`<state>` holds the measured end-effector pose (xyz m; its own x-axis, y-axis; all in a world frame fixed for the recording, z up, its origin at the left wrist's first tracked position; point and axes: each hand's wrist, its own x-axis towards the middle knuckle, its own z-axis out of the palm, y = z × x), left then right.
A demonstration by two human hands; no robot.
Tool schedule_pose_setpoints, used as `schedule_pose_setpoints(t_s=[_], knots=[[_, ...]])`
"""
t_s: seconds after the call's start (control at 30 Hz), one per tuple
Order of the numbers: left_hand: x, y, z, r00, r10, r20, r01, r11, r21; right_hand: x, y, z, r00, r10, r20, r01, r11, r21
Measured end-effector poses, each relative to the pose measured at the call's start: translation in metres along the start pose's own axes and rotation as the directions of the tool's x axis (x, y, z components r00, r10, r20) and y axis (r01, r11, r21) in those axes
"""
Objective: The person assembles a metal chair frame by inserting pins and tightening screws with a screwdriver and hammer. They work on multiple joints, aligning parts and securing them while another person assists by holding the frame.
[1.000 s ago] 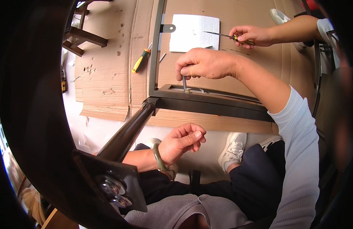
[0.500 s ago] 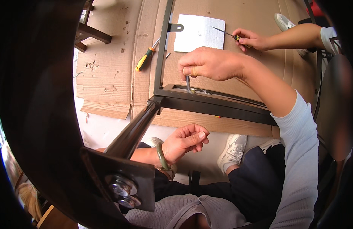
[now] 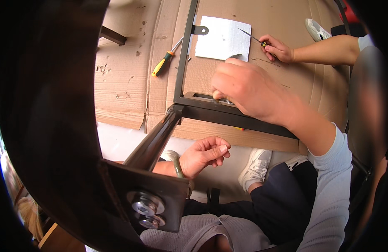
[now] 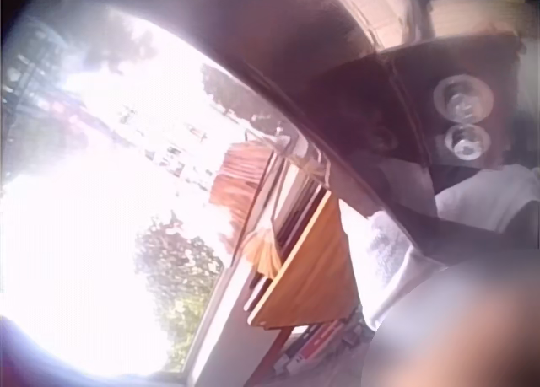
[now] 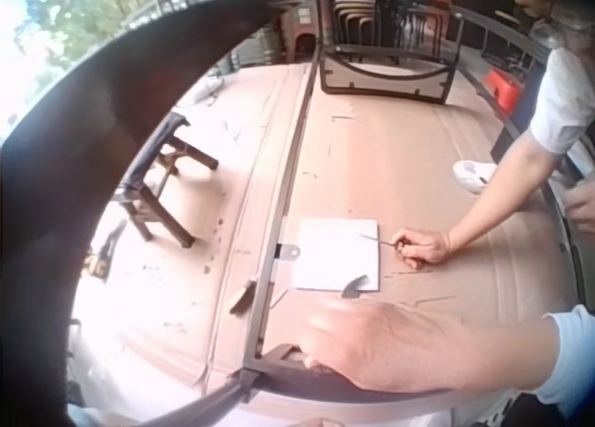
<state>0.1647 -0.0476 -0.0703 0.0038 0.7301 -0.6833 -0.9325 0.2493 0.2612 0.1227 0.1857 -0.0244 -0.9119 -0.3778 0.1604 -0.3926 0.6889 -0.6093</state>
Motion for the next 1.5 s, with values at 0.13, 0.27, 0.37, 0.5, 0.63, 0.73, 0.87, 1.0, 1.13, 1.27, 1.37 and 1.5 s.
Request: schedule_pose_setpoints(t_s=[0.13, 0.27, 0.37, 0.5, 0.63, 0.73, 0.87, 1.0, 1.13, 1.27, 1.37, 1.5], knots=[[0.001, -0.001, -0.001, 1.0, -0.003, -0.003, 0.003, 1.0, 0.01, -0.017, -0.005, 0.001, 0.996, 0.035, -0.076, -0.037, 0.999, -0.021], [0.001, -0.001, 0.0, 1.0, -0.009, 0.0, 0.009, 1.0, 0.017, -0.03, 0.0, 0.005, 0.984, 0.129, -0.12, -0.115, 0.987, 0.112], [0.001, 0.0, 0.001, 1.0, -0.01, -0.001, 0.011, 1.0, 0.009, -0.038, 0.007, 0.007, 0.972, 0.221, -0.079, -0.202, 0.959, 0.201], [0.001, 0.0, 0.001, 1.0, -0.009, 0.001, 0.009, 1.0, 0.013, -0.041, 0.016, 0.012, 0.929, 0.36, 0.086, -0.368, 0.866, 0.338], [0.002, 0.0, 0.0, 1.0, -0.008, -0.004, 0.008, 1.0, 0.022, -0.038, 0.024, 0.012, 0.891, 0.403, 0.207, -0.453, 0.81, 0.373], [0.002, 0.0, 0.0, 1.0, -0.008, -0.004, 0.008, 1.0, 0.025, -0.035, 0.028, 0.013, 0.834, 0.459, 0.307, -0.548, 0.753, 0.364], [0.003, 0.001, 0.0, 1.0, -0.014, -0.012, 0.014, 1.0, 0.022, -0.03, 0.037, 0.022, 0.855, 0.435, 0.281, -0.517, 0.75, 0.413], [0.002, 0.003, 0.001, 1.0, -0.012, -0.008, 0.012, 1.0, 0.018, -0.028, 0.05, 0.036, 0.854, 0.415, 0.314, -0.517, 0.745, 0.421], [0.002, 0.003, 0.002, 1.0, -0.016, -0.016, 0.016, 1.0, 0.019, -0.021, 0.062, 0.042, 0.826, 0.484, 0.289, -0.564, 0.712, 0.419], [0.0, 0.003, 0.0, 1.0, -0.004, -0.02, 0.004, 1.0, 0.026, -0.018, 0.056, 0.03, 0.794, 0.608, -0.015, -0.516, 0.686, 0.513], [-0.007, 0.0, -0.002, 0.998, 0.016, -0.054, -0.011, 0.996, 0.088, -0.027, 0.03, 0.013, 0.793, 0.602, -0.094, -0.357, 0.584, 0.729], [-0.026, -0.005, -0.007, 0.999, -0.023, 0.037, 0.013, 0.971, 0.24, -0.042, -0.016, 0.0, 0.796, 0.605, -0.013, -0.31, 0.426, 0.85]])
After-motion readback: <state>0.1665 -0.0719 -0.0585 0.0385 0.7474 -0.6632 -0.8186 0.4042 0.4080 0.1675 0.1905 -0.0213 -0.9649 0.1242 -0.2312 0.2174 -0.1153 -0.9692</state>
